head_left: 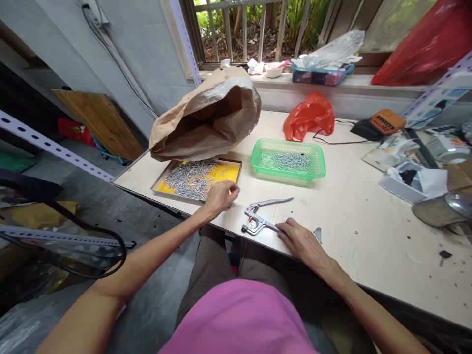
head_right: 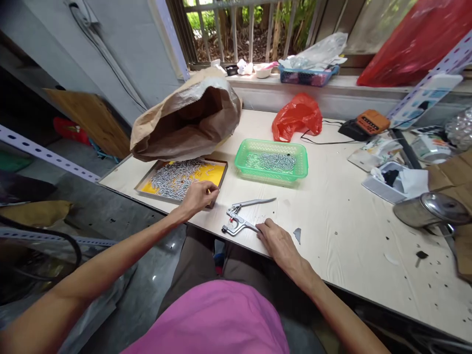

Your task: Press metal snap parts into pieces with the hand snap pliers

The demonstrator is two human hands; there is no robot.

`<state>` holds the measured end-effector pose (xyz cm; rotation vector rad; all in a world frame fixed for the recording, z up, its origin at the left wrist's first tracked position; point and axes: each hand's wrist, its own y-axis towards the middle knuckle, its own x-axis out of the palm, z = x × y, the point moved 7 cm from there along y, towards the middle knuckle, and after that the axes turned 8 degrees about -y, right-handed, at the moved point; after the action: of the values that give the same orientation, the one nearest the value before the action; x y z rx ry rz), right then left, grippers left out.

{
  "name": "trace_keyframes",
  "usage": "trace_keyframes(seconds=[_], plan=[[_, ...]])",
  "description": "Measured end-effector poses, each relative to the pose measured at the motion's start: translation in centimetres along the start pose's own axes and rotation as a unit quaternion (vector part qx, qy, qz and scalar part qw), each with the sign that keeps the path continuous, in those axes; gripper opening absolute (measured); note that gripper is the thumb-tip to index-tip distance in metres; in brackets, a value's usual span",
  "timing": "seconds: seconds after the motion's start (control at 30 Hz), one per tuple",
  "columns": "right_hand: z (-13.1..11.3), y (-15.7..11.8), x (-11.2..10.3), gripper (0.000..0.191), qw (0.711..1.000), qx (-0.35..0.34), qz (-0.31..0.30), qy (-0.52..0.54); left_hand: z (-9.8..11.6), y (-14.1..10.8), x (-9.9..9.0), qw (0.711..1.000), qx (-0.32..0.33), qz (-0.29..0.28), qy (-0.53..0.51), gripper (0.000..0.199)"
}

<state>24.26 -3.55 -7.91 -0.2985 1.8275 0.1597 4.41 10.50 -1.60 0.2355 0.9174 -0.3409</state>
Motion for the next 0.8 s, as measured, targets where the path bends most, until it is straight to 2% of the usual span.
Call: trace_keyframes(seconds=[0.07,0.13,0.23,0.3,0.4,0.63,0.8], plan=[[0.0,0.1,0.0,0.026,1.0,0.01,-0.003,-0.005,0.1,-1.8,1.7,0.989,-0.072,-0.041,-0.125,0.017],[-0.2,0.2,-0.1,0.026,1.0,0.02,-0.012,-0.019,-0.3,-3.6,4.1,0.961,-0.155,-0.084,-0.214,0.018],[-0.4,0.2,-0.3,0.025,0.998,0.035,-0.03,-0.032,-1.5,-5.2,6.9,0.919,-0.242,-0.099,-0.295,0.018],[-0.5,0.1,-0.4,0.024,0.998,0.043,-0.034,-0.036,-2.2,-5.6,8.0,0.9,-0.269,-0.104,-0.327,0.017],[-0.5,0.0,-0.5,0.024,0.998,0.047,-0.032,-0.035,-2.7,-5.7,8.6,0.894,-0.282,-0.115,-0.33,0.017],[-0.4,0.0,-0.3,0.025,0.998,0.051,-0.024,-0.027,-2.9,-6.0,8.6,0.908,-0.298,-0.123,-0.267,0.015],[-0.4,-0.1,-0.1,0.026,0.998,0.051,-0.015,-0.024,-2.4,-5.9,8.6,0.903,-0.313,-0.171,-0.24,0.013]])
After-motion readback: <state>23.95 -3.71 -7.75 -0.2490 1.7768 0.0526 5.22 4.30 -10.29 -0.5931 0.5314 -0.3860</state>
